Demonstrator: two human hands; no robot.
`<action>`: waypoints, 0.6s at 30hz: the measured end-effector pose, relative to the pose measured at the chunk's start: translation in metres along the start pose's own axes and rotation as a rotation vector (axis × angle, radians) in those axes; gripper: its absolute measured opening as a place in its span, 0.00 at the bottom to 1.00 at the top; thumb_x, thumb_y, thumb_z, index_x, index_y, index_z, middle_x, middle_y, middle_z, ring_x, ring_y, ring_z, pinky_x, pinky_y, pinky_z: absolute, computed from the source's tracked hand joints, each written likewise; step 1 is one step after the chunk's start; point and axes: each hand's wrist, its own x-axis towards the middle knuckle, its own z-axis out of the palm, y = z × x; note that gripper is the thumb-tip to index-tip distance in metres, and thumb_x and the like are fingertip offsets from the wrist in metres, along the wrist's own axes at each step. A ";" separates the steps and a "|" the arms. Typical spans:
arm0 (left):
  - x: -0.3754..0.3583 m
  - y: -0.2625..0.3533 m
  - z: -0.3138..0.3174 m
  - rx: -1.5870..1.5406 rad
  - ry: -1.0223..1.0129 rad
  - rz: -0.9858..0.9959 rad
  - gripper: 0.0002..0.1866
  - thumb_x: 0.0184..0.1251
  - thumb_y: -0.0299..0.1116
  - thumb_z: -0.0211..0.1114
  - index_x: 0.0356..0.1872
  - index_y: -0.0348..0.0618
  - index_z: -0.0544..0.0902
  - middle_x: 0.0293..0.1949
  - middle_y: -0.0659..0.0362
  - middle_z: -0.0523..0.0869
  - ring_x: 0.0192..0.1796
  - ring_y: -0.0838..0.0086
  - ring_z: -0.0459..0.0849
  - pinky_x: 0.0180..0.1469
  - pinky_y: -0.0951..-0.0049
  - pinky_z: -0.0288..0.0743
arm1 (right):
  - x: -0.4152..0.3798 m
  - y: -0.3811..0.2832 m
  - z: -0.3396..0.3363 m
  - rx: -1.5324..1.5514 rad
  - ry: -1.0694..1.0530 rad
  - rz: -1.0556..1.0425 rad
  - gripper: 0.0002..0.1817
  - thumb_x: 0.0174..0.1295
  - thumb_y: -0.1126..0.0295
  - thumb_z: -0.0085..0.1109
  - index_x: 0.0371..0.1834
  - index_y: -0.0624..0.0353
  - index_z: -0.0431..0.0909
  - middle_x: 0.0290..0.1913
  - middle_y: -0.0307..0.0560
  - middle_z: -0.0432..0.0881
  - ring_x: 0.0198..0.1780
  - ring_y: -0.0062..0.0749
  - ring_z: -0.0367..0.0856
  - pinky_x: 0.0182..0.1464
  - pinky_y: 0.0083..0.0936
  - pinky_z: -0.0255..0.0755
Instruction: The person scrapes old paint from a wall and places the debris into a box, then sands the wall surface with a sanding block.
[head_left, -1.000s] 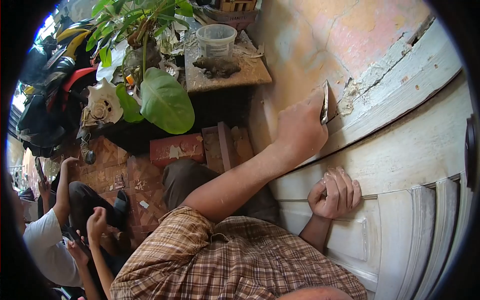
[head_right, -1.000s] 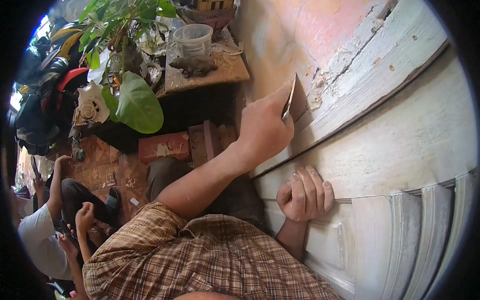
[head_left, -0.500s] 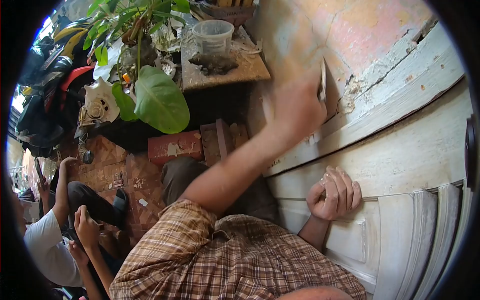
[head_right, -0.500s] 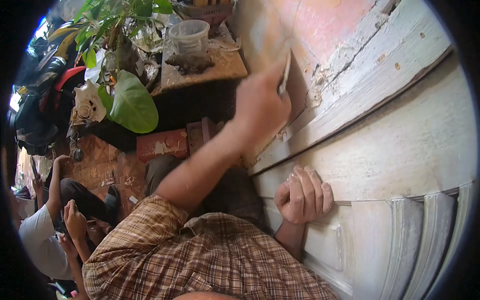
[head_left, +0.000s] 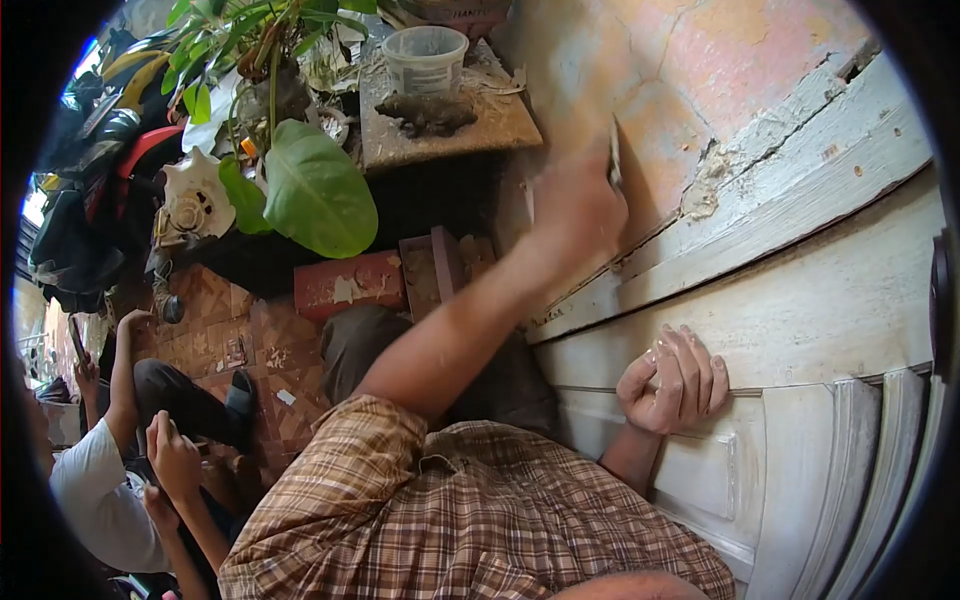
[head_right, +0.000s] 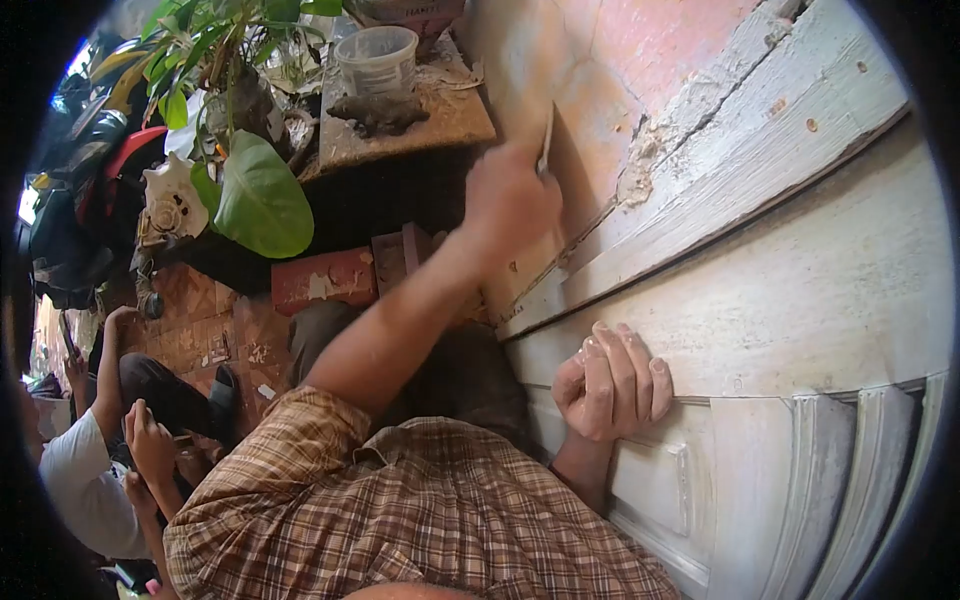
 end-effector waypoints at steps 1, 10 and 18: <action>0.009 -0.005 -0.002 -0.004 0.048 -0.030 0.26 0.54 0.25 0.58 0.59 0.41 0.80 0.36 0.40 0.85 0.44 0.42 0.83 0.49 0.49 0.77 | 0.001 0.000 0.001 -0.002 0.004 0.000 0.03 0.66 0.70 0.52 0.35 0.50 0.76 0.35 0.36 0.88 0.43 0.30 0.87 0.66 0.31 0.62; -0.061 0.038 -0.009 -0.170 0.084 0.331 0.33 0.51 0.21 0.60 0.65 0.39 0.73 0.54 0.42 0.82 0.54 0.46 0.81 0.55 0.56 0.77 | -0.002 0.001 -0.001 0.021 -0.019 -0.012 0.05 0.65 0.74 0.52 0.39 0.56 0.78 0.37 0.43 0.88 0.43 0.36 0.88 0.65 0.35 0.62; -0.013 0.032 -0.009 -0.094 0.239 0.392 0.30 0.48 0.21 0.62 0.60 0.36 0.76 0.50 0.42 0.84 0.50 0.44 0.82 0.50 0.54 0.78 | -0.002 0.001 0.001 0.027 0.006 -0.015 0.04 0.65 0.73 0.52 0.39 0.55 0.77 0.37 0.41 0.88 0.43 0.36 0.87 0.65 0.35 0.62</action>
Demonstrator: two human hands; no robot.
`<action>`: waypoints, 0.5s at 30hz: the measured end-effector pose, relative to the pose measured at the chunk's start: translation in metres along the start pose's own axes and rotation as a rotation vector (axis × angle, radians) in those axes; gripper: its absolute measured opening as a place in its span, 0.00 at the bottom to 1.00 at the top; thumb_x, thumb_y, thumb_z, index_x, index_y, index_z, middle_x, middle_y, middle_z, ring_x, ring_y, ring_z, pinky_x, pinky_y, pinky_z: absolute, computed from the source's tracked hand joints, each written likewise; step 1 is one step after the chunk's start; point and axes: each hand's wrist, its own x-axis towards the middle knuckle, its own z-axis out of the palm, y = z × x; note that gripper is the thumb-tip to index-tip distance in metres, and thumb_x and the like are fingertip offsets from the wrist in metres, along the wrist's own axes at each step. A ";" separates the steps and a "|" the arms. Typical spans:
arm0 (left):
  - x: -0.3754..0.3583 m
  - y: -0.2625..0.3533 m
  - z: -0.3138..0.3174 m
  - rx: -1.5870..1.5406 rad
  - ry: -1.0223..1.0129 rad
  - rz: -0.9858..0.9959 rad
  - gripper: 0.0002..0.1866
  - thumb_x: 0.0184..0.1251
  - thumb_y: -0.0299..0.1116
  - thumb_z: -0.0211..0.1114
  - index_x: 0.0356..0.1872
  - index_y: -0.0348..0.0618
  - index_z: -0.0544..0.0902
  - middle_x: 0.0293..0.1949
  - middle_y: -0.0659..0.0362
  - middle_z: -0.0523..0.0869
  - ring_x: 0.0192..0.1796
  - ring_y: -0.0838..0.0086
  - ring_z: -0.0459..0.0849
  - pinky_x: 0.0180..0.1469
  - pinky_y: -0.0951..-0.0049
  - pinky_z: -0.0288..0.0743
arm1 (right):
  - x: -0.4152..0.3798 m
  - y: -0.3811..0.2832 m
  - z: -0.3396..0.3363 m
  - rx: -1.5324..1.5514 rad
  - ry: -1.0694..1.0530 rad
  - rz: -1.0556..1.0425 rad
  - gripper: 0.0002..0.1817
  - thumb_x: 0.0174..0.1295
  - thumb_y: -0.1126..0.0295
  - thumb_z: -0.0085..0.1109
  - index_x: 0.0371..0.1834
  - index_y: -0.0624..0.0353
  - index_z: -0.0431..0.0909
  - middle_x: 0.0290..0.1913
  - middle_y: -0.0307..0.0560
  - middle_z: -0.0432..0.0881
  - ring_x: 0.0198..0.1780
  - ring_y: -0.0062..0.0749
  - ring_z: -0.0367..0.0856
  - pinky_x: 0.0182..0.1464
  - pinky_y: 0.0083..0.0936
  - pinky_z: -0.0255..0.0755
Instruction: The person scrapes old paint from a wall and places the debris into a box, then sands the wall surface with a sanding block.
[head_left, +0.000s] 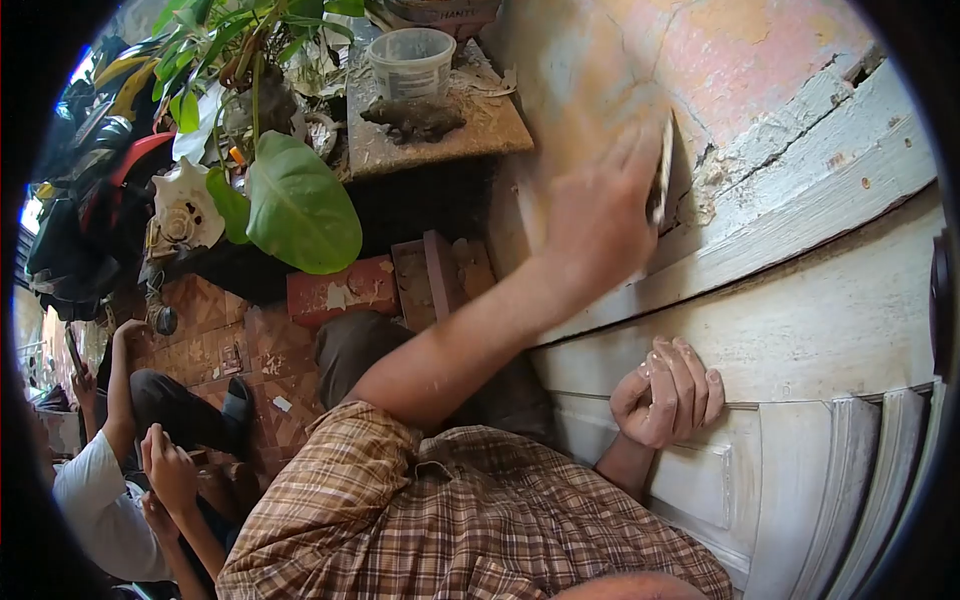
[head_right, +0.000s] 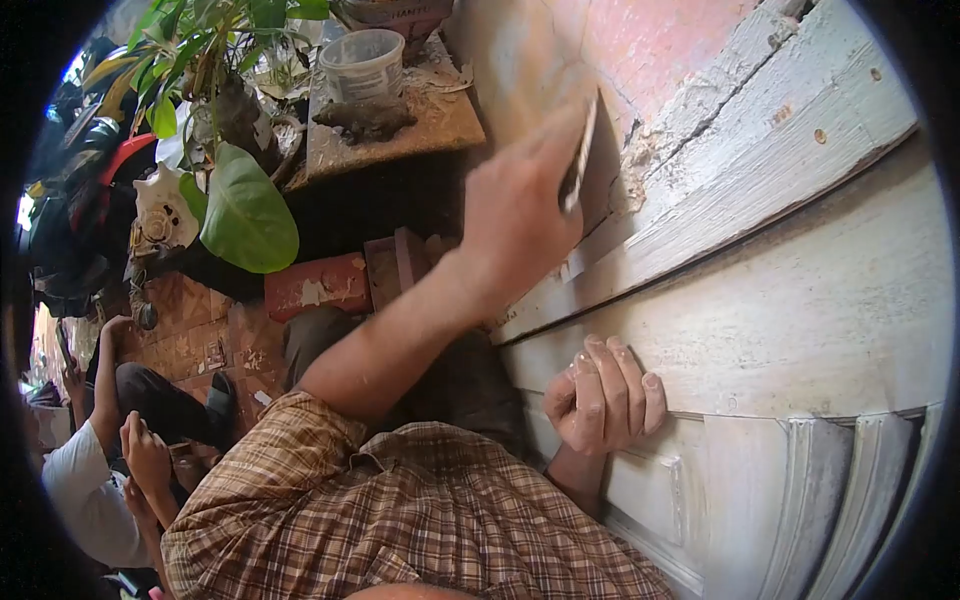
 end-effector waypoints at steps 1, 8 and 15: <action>0.012 -0.004 -0.002 0.000 -0.002 -0.003 0.30 0.48 0.21 0.62 0.60 0.36 0.76 0.50 0.42 0.84 0.50 0.44 0.82 0.50 0.54 0.78 | 0.000 -0.001 0.000 0.001 -0.003 0.001 0.04 0.65 0.73 0.52 0.39 0.55 0.77 0.37 0.41 0.88 0.43 0.36 0.87 0.65 0.35 0.62; -0.032 -0.037 0.000 -0.015 -0.203 -0.336 0.23 0.54 0.24 0.58 0.54 0.33 0.80 0.37 0.37 0.84 0.44 0.39 0.82 0.49 0.49 0.78 | 0.002 -0.002 -0.003 0.000 -0.010 0.002 0.03 0.65 0.73 0.53 0.38 0.54 0.77 0.37 0.41 0.89 0.44 0.35 0.87 0.65 0.34 0.62; -0.052 0.030 -0.019 -0.139 -0.358 -0.287 0.32 0.54 0.24 0.59 0.65 0.34 0.70 0.47 0.39 0.82 0.47 0.41 0.81 0.50 0.51 0.76 | -0.002 0.001 0.000 0.000 0.002 -0.003 0.04 0.65 0.75 0.52 0.38 0.55 0.77 0.37 0.41 0.89 0.43 0.35 0.87 0.65 0.34 0.62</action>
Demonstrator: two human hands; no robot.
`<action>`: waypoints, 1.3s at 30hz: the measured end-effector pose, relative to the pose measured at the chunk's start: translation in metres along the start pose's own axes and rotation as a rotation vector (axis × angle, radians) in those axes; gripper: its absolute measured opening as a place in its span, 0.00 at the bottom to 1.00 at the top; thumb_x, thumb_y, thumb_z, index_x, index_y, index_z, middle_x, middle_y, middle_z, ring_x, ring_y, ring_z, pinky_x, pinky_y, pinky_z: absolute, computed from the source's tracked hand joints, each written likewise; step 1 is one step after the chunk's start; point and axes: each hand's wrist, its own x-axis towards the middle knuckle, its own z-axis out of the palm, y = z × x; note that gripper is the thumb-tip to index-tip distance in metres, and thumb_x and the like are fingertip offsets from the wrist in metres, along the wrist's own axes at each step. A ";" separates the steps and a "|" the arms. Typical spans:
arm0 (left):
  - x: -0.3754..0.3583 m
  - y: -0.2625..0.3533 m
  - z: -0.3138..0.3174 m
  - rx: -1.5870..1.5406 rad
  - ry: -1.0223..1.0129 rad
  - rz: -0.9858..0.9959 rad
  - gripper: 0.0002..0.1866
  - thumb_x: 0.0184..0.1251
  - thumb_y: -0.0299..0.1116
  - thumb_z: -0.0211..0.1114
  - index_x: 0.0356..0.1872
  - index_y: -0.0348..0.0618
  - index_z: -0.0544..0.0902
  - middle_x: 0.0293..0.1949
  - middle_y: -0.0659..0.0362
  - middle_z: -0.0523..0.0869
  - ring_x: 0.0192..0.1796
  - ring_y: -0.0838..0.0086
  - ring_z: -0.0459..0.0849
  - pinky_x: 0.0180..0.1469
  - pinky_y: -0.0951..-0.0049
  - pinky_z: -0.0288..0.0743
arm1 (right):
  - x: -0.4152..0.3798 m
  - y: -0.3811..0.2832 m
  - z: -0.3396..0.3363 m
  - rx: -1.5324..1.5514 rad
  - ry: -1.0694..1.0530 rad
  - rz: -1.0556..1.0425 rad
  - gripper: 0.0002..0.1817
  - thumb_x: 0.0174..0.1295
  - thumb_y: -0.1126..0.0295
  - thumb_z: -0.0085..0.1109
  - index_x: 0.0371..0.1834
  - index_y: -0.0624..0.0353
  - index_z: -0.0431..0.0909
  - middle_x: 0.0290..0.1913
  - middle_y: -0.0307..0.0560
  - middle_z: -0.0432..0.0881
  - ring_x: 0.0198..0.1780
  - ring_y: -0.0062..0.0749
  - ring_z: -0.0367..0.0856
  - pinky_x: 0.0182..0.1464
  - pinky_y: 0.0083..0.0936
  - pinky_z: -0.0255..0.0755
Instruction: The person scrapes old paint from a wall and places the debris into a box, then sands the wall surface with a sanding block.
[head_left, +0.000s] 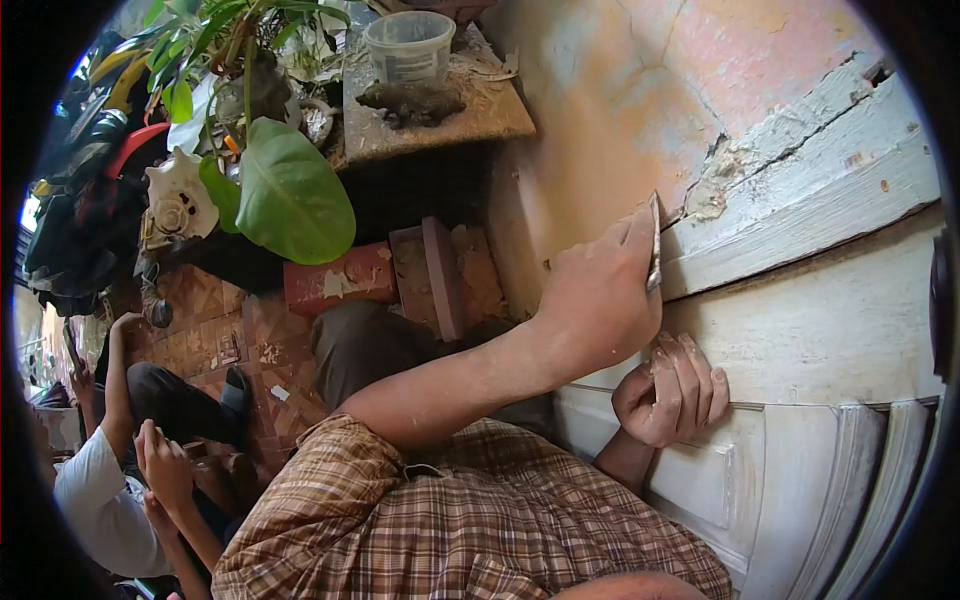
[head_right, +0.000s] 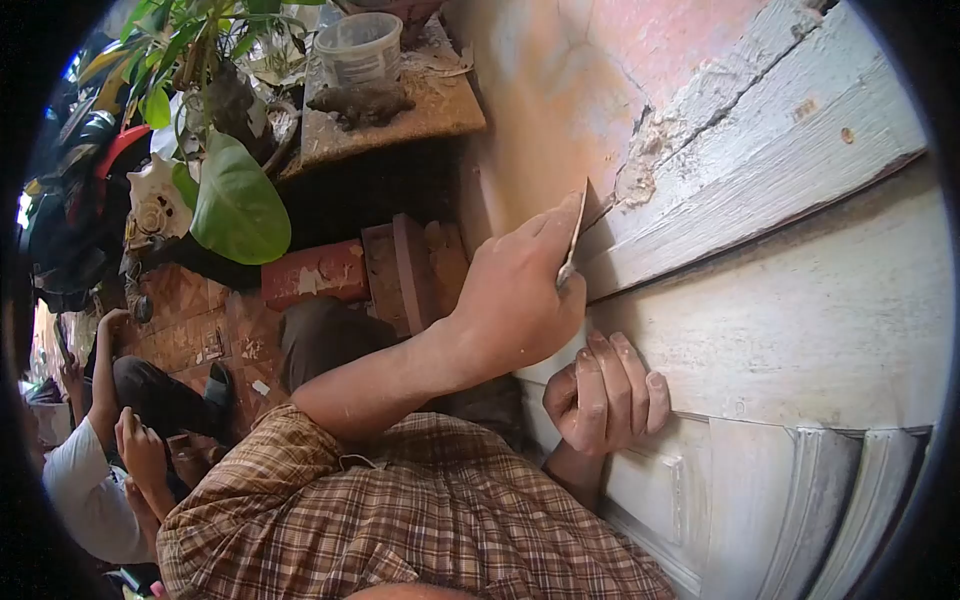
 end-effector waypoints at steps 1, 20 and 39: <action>0.003 0.002 0.001 0.083 -0.065 -0.052 0.34 0.53 0.25 0.60 0.67 0.34 0.68 0.48 0.40 0.81 0.46 0.41 0.81 0.49 0.51 0.77 | 0.000 0.000 0.000 0.000 -0.004 0.002 0.04 0.65 0.75 0.52 0.38 0.55 0.77 0.37 0.41 0.89 0.43 0.35 0.87 0.65 0.34 0.62; 0.015 -0.032 0.014 0.115 0.199 0.066 0.32 0.51 0.25 0.64 0.63 0.39 0.72 0.52 0.46 0.80 0.45 0.46 0.82 0.45 0.53 0.79 | 0.003 -0.001 -0.001 -0.035 -0.012 0.013 0.03 0.66 0.70 0.51 0.35 0.50 0.75 0.33 0.36 0.88 0.41 0.30 0.87 0.67 0.31 0.61; -0.014 -0.015 0.022 0.054 0.183 0.220 0.32 0.50 0.22 0.61 0.62 0.29 0.70 0.49 0.41 0.81 0.47 0.47 0.82 0.46 0.55 0.79 | 0.003 0.000 -0.003 -0.019 -0.029 0.001 0.03 0.66 0.74 0.52 0.39 0.54 0.76 0.36 0.40 0.88 0.44 0.36 0.88 0.65 0.34 0.63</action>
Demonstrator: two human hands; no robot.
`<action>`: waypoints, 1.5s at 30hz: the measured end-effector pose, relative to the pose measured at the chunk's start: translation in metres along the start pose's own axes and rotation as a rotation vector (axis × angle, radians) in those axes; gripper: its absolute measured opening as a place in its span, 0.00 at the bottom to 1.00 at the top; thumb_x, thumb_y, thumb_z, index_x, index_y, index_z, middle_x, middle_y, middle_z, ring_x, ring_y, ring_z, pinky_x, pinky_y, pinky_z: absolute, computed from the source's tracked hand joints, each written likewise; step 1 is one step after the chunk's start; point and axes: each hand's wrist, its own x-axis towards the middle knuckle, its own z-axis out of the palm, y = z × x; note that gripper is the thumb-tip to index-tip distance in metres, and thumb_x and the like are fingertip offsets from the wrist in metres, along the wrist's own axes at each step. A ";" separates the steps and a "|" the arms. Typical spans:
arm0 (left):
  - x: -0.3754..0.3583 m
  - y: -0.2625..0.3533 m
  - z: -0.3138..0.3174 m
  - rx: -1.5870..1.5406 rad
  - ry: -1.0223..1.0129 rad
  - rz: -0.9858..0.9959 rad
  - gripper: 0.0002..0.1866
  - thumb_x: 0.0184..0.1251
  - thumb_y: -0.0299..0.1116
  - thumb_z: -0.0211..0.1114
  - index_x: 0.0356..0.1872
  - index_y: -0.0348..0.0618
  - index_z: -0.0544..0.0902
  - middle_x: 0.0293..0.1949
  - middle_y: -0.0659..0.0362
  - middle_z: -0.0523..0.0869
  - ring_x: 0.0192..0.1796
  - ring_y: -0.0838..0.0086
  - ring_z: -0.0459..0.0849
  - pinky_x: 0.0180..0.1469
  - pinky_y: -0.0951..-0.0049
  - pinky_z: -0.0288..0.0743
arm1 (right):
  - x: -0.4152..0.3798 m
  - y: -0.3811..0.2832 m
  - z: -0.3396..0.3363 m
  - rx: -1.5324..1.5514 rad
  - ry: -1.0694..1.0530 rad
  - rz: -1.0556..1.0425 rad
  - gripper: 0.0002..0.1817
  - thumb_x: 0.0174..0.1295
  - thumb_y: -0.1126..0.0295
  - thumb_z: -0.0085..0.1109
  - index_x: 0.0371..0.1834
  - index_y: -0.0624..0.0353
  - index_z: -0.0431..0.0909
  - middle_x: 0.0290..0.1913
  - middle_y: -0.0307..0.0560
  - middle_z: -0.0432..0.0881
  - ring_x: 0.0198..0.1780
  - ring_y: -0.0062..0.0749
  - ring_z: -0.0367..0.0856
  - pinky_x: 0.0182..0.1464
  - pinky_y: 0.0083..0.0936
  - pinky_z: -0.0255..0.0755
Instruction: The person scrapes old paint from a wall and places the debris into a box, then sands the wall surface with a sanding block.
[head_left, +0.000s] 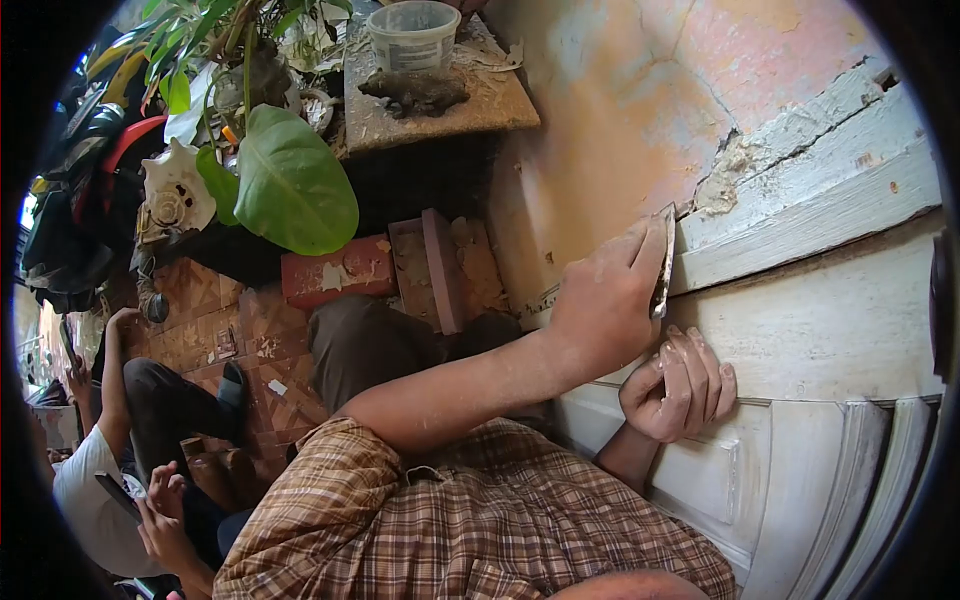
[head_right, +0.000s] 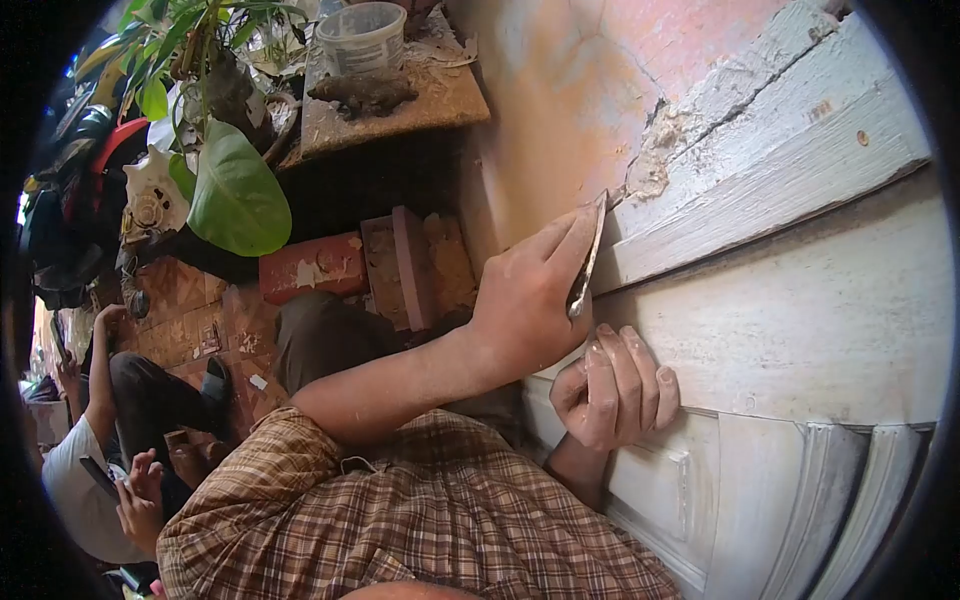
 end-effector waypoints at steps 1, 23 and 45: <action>0.003 -0.001 -0.002 -0.013 -0.019 -0.021 0.32 0.50 0.22 0.61 0.62 0.30 0.70 0.49 0.41 0.81 0.46 0.47 0.82 0.46 0.54 0.79 | 0.000 0.000 0.000 0.005 0.000 -0.001 0.03 0.66 0.74 0.52 0.39 0.54 0.76 0.37 0.40 0.89 0.43 0.36 0.87 0.65 0.34 0.63; 0.016 -0.011 -0.004 -0.026 -0.022 -0.114 0.31 0.50 0.22 0.60 0.61 0.39 0.73 0.44 0.43 0.83 0.45 0.44 0.81 0.45 0.51 0.78 | 0.001 0.000 0.002 -0.032 0.001 0.006 0.03 0.66 0.70 0.51 0.37 0.51 0.76 0.33 0.36 0.88 0.42 0.30 0.86 0.67 0.32 0.61; 0.010 -0.007 -0.002 -0.052 -0.056 -0.135 0.30 0.50 0.22 0.60 0.61 0.39 0.74 0.42 0.43 0.83 0.44 0.44 0.82 0.44 0.51 0.77 | 0.001 0.000 0.003 -0.038 0.016 0.001 0.04 0.68 0.69 0.51 0.38 0.51 0.76 0.34 0.35 0.88 0.41 0.29 0.87 0.66 0.31 0.61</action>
